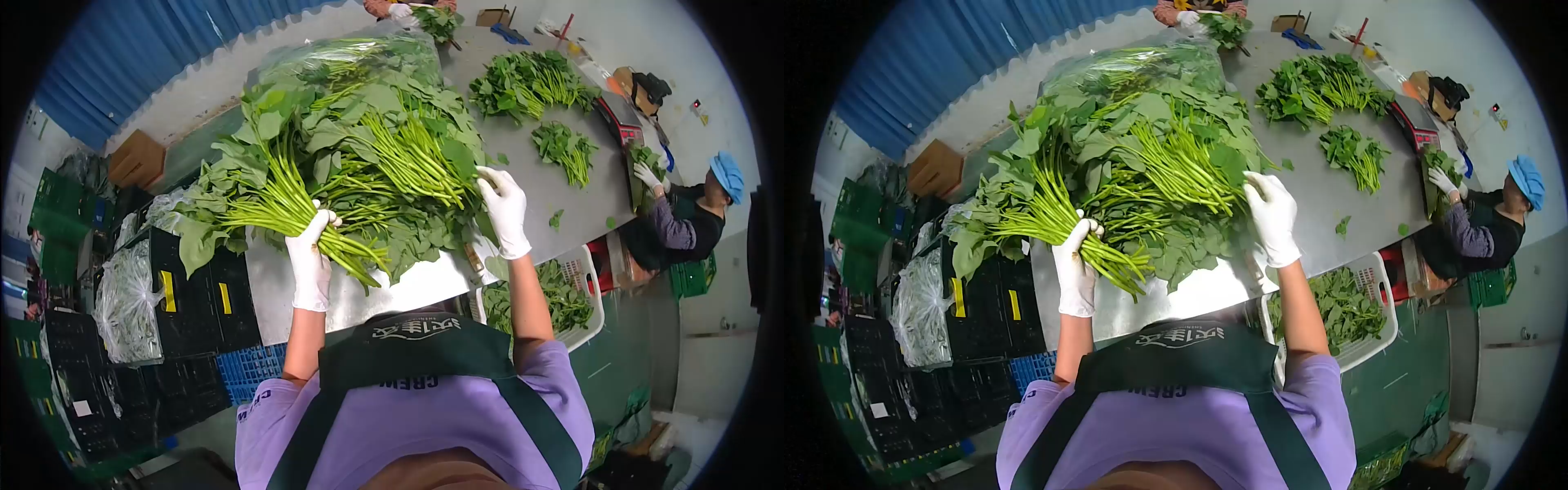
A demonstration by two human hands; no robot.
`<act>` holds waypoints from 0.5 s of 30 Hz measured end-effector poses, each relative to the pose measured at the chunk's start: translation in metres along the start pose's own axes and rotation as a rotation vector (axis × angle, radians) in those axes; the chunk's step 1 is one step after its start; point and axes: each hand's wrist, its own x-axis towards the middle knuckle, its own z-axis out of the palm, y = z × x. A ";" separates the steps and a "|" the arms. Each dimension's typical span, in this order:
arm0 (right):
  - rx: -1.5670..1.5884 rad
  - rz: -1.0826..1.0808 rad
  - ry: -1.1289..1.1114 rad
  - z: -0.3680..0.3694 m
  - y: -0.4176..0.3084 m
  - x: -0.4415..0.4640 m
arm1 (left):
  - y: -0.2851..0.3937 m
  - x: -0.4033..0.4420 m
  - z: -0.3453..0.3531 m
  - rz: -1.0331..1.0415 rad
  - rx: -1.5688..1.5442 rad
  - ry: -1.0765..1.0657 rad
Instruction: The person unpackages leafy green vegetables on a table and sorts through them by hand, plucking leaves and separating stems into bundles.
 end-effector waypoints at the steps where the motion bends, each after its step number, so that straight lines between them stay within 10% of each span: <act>1: -0.006 -0.031 0.001 0.004 -0.006 0.006 | 0.000 -0.002 0.005 0.012 -0.014 -0.031; 9: -0.525 -0.144 -0.293 0.060 -0.029 0.088 | -0.003 -0.012 0.031 -0.033 -0.025 -0.126; 15: 0.538 -0.184 0.330 -0.051 -0.123 0.068 | 0.000 -0.002 0.017 -0.017 -0.039 -0.091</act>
